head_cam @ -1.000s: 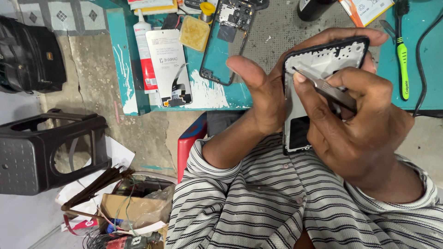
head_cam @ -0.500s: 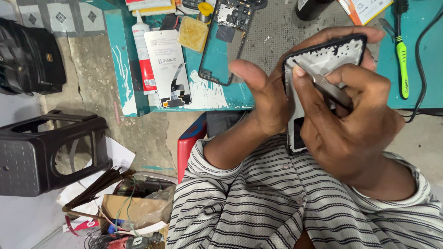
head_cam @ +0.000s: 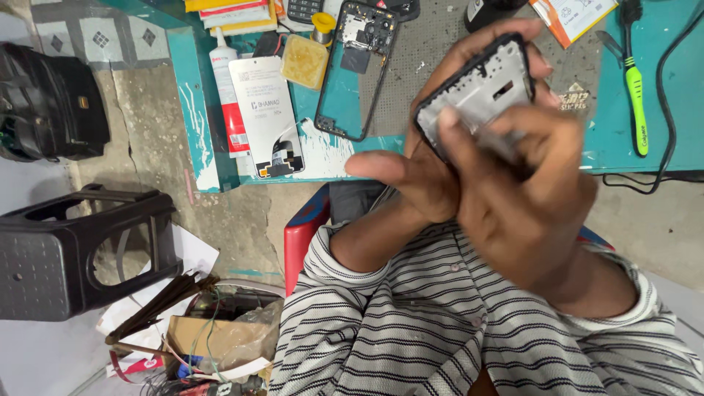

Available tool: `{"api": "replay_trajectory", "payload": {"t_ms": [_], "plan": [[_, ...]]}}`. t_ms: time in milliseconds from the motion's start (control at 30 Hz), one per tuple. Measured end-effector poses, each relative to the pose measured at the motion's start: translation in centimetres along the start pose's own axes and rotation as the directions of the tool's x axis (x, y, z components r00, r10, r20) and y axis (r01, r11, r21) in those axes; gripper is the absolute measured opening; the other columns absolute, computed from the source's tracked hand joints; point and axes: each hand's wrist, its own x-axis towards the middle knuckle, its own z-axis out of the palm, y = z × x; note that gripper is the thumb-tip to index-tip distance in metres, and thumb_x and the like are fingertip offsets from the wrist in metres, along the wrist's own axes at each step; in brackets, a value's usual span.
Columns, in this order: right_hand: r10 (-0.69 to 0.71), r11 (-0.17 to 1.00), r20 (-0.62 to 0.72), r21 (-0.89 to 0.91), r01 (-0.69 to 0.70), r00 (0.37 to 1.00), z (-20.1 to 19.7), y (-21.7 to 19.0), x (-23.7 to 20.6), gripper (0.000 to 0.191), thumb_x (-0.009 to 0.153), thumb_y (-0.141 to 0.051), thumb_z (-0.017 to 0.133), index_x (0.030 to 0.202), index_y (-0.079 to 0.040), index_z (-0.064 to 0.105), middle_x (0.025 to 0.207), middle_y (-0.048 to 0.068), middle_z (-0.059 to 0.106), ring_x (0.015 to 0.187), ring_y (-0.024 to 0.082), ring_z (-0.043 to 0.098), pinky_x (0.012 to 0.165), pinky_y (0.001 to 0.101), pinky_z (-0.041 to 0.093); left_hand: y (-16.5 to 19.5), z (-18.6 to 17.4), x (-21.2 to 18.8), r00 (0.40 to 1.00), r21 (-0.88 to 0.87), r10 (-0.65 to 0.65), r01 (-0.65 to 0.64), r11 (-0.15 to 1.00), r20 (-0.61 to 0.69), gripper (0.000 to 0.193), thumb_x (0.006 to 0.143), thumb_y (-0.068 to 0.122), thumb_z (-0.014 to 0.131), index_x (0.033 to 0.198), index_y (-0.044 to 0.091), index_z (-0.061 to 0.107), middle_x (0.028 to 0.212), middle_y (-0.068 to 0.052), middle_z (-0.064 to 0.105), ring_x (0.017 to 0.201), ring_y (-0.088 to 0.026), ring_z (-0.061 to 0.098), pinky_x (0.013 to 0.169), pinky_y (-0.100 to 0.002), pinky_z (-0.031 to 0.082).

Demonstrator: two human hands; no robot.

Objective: The person holds a disassembled phone frame and scrapes old adhesive from its edges with a small blade. They pour liquid from a bottle onto the frame, brush it with a toothbrush, and continue scraping and wiping the housing surfaces.

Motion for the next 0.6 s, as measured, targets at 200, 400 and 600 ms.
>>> {"api": "replay_trajectory", "payload": {"t_ms": [200, 400, 600], "plan": [[0.008, 1.000, 0.009, -0.005, -0.008, 1.000, -0.1, -0.3, 0.4, 0.046, 0.095, 0.013, 0.073, 0.134, -0.010, 0.075, 0.119, 0.011, 0.049, 0.063, 0.011, 0.047, 0.054, 0.0285, 0.039, 0.0, 0.0, -0.3, 0.995, 0.039, 0.044, -0.041, 0.998, -0.087, 0.135, 0.060, 0.097, 0.026, 0.145, -0.006, 0.046, 0.120, -0.012, 0.062, 0.107, -0.017, 0.062, 0.101, -0.028, 0.052], [0.045, 0.997, -0.044, -0.057, -0.048, 0.998, -0.2, 0.2, 0.9, 0.047, 0.099, 0.013, 0.073, 0.141, -0.010, 0.072, 0.118, 0.011, 0.047, 0.064, 0.010, 0.037, 0.057, 0.0275, 0.033, -0.8, 0.2, -1.4, 0.982, 0.115, 0.074, -0.055, 0.992, -0.174, 0.131, 0.065, 0.096, 0.035, 0.146, -0.007, 0.044, 0.122, -0.013, 0.061, 0.111, -0.018, 0.061, 0.105, -0.028, 0.050], [0.058, 0.997, -0.056, -0.051, -0.060, 0.997, -0.4, 0.0, 1.2, 0.044, 0.102, 0.015, 0.077, 0.140, -0.008, 0.072, 0.116, 0.013, 0.048, 0.060, 0.010, 0.033, 0.054, 0.0271, 0.030, -1.8, -0.1, -2.1, 0.966, 0.143, 0.112, -0.080, 0.986, -0.232, 0.128, 0.071, 0.095, 0.044, 0.147, -0.008, 0.043, 0.124, -0.014, 0.061, 0.114, -0.019, 0.061, 0.108, -0.029, 0.048]]}}
